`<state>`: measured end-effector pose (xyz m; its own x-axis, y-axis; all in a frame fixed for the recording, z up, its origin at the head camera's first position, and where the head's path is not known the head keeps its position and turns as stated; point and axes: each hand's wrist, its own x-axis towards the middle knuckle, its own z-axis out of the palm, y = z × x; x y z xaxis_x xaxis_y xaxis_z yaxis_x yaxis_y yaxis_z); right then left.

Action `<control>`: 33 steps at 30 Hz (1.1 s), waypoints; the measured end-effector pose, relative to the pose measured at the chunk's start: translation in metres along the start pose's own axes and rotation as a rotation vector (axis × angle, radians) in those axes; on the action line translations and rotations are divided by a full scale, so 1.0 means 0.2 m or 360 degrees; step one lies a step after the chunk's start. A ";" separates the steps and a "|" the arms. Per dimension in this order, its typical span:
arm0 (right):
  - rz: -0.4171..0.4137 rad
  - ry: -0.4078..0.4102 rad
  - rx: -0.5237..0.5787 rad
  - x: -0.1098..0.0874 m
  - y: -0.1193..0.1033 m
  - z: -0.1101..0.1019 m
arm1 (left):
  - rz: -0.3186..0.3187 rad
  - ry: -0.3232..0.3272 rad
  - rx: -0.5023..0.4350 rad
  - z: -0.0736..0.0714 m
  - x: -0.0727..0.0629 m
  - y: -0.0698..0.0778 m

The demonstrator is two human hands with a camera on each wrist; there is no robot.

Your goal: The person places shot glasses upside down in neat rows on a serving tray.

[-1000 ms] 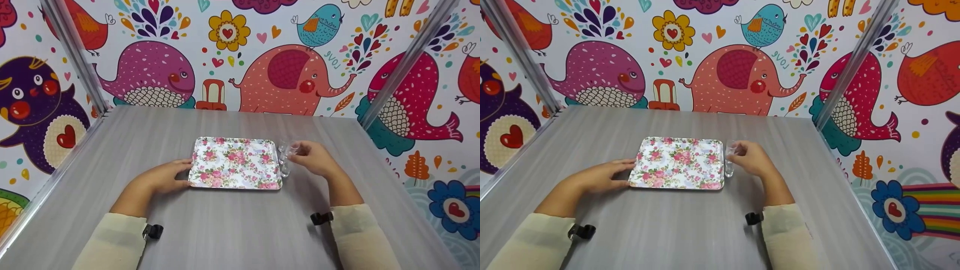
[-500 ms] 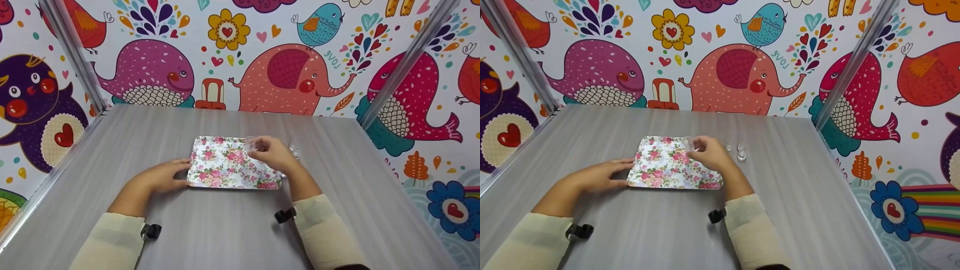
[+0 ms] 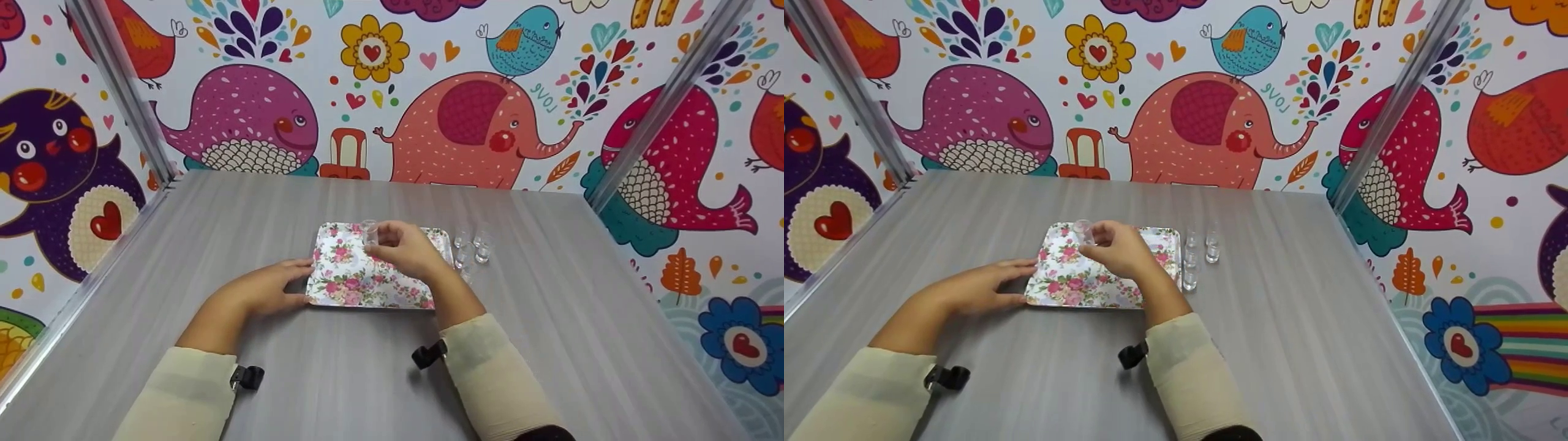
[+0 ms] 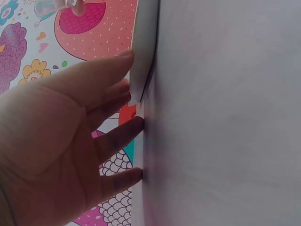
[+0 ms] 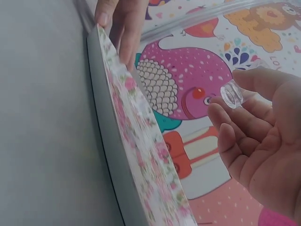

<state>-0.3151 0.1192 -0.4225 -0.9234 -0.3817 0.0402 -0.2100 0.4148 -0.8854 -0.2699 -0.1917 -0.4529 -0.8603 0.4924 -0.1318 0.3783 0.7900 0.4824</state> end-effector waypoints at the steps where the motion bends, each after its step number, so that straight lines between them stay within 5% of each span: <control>1: 0.0002 -0.0002 0.0000 0.00 -0.01 0.01 | 0.0001 0.0000 0.0001 0.00 0.00 0.00; 13: 0.0000 -0.0037 0.0010 0.04 -0.07 0.14 | 0.0016 -0.0001 0.0012 0.00 0.00 0.00; 19: -0.0112 -0.0041 -0.0018 0.04 -0.04 0.20 | 0.0043 0.0012 0.0014 0.00 0.00 0.00; 33: -0.0107 0.0032 -0.0127 0.03 0.02 0.28 | 0.0062 0.0007 0.0006 0.00 -0.01 0.00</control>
<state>-0.3041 0.0722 -0.4510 -0.9124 -0.3948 0.1084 -0.2961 0.4535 -0.8406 -0.2693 -0.1927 -0.4520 -0.8465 0.5211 -0.1089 0.4128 0.7716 0.4840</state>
